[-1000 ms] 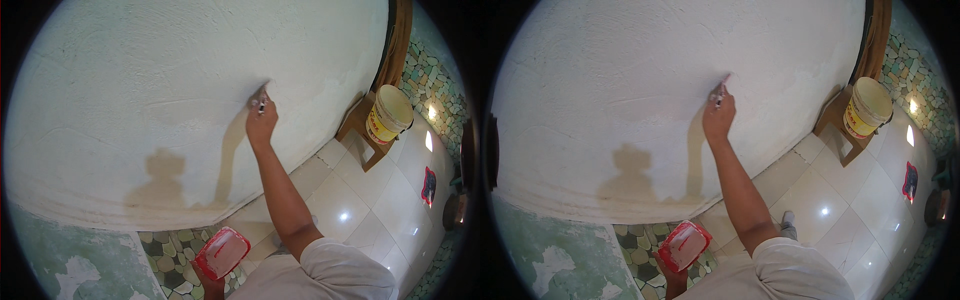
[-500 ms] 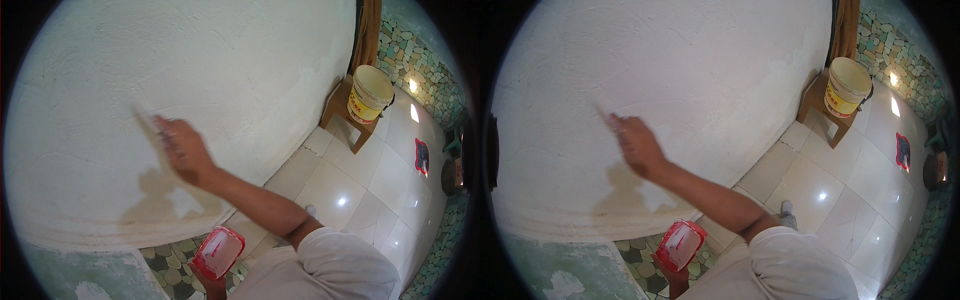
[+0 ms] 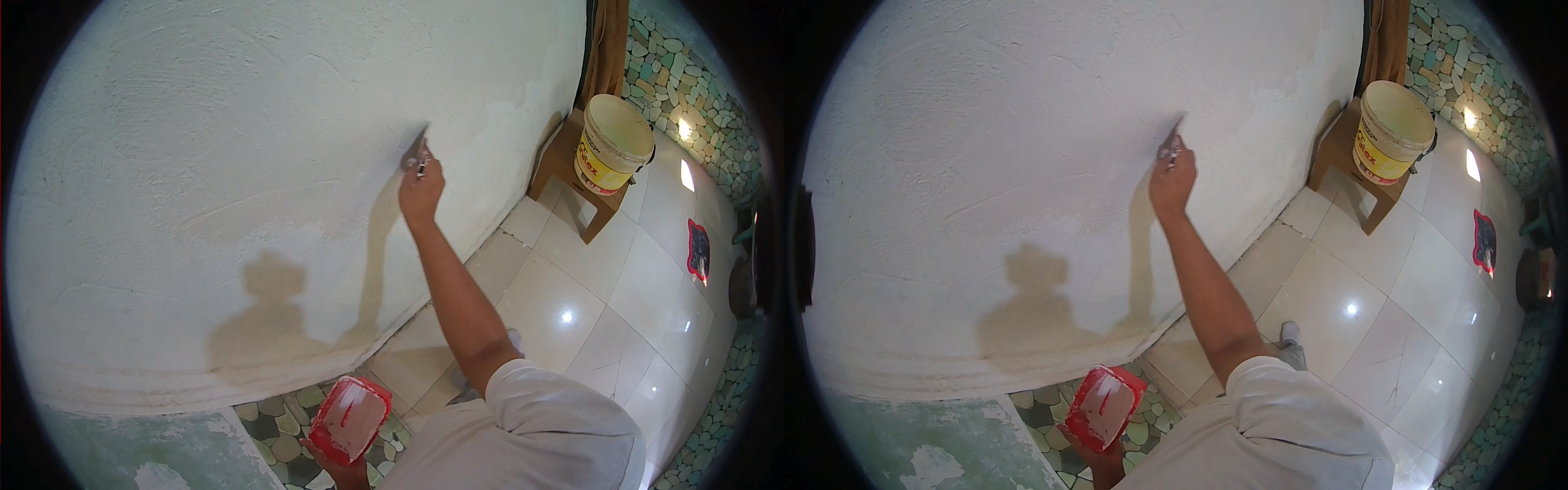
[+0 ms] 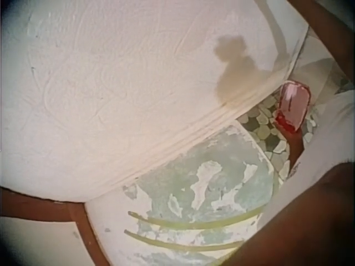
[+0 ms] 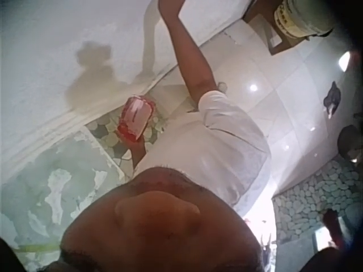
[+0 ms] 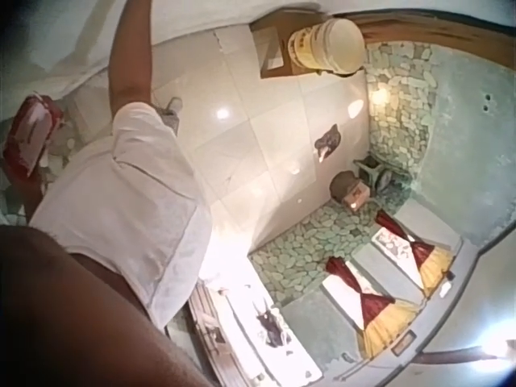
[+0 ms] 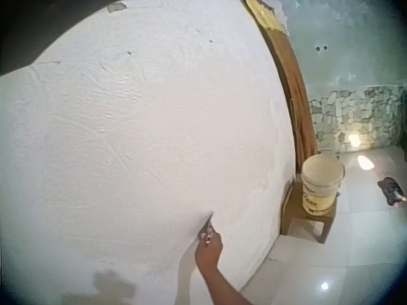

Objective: Applying and smoothing white wall putty onto a textured wall using a putty knife.

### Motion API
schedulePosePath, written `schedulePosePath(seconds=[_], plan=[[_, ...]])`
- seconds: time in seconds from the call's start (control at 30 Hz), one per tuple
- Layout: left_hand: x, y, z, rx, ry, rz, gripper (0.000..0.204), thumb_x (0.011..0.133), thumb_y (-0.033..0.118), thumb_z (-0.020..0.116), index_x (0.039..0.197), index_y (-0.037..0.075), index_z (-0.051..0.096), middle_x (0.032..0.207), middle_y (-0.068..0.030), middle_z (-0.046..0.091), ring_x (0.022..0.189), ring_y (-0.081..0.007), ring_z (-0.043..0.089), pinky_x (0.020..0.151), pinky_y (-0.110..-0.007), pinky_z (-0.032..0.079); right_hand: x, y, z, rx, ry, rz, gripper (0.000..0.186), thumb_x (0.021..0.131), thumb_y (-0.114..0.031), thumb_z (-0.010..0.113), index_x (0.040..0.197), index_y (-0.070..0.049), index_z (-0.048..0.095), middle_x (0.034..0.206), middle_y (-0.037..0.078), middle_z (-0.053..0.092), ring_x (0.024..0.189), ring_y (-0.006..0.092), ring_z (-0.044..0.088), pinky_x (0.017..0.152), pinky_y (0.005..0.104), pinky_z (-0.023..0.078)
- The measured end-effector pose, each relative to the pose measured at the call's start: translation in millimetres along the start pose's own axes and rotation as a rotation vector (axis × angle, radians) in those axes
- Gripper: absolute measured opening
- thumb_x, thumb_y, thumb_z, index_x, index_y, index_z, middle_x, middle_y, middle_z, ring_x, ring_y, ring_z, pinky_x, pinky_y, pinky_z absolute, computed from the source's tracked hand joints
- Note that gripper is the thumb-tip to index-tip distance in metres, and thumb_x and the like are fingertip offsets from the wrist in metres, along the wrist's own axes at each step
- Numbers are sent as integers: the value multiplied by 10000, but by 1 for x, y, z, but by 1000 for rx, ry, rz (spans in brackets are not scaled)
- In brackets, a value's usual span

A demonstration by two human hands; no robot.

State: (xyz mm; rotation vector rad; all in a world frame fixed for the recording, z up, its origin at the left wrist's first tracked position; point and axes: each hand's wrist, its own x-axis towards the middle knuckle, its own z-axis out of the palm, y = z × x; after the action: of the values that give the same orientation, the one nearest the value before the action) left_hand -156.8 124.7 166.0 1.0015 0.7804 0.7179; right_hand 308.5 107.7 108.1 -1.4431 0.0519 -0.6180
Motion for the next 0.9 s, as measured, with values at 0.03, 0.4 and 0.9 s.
schedulePosePath(seconds=[0.03, 0.4, 0.9], plan=[[-2, 0, 1, -24, -9, -6, 697, 960, 640, 227, 1278, 74, 480, 1276, -126, 534, 1186, -311, 518, 994, -491, 457, -7, -21, 3, 49, -5, -14, 383, 859, 2, 541, 1240, 24, 557, 870, 167, 533, 770, 298, 540, 688, 396, 437], [-11, 0, 10, -5, -69, 7, 695, 965, 632, 210, 1304, 76, 452, 1306, -131, 513, 1215, -306, 492, 1014, -481, 442, -96, -189, 35, 318, -319, -275, 487, 788, 69, 527, 1273, 85, 491, 934, 213, 492, 873, 364, 493, 773, 426, 440], [-18, 11, -19, -220, -132, -29, 659, 977, 576, 278, 1351, 55, 432, 1360, -137, 484, 1259, -317, 458, 1059, -488, 389, 69, -38, -48, 277, 22, -92, 328, 913, 67, 436, 1205, 55, 585, 1114, 187, 643, 1083, 254, 611, 932, 326, 470]])
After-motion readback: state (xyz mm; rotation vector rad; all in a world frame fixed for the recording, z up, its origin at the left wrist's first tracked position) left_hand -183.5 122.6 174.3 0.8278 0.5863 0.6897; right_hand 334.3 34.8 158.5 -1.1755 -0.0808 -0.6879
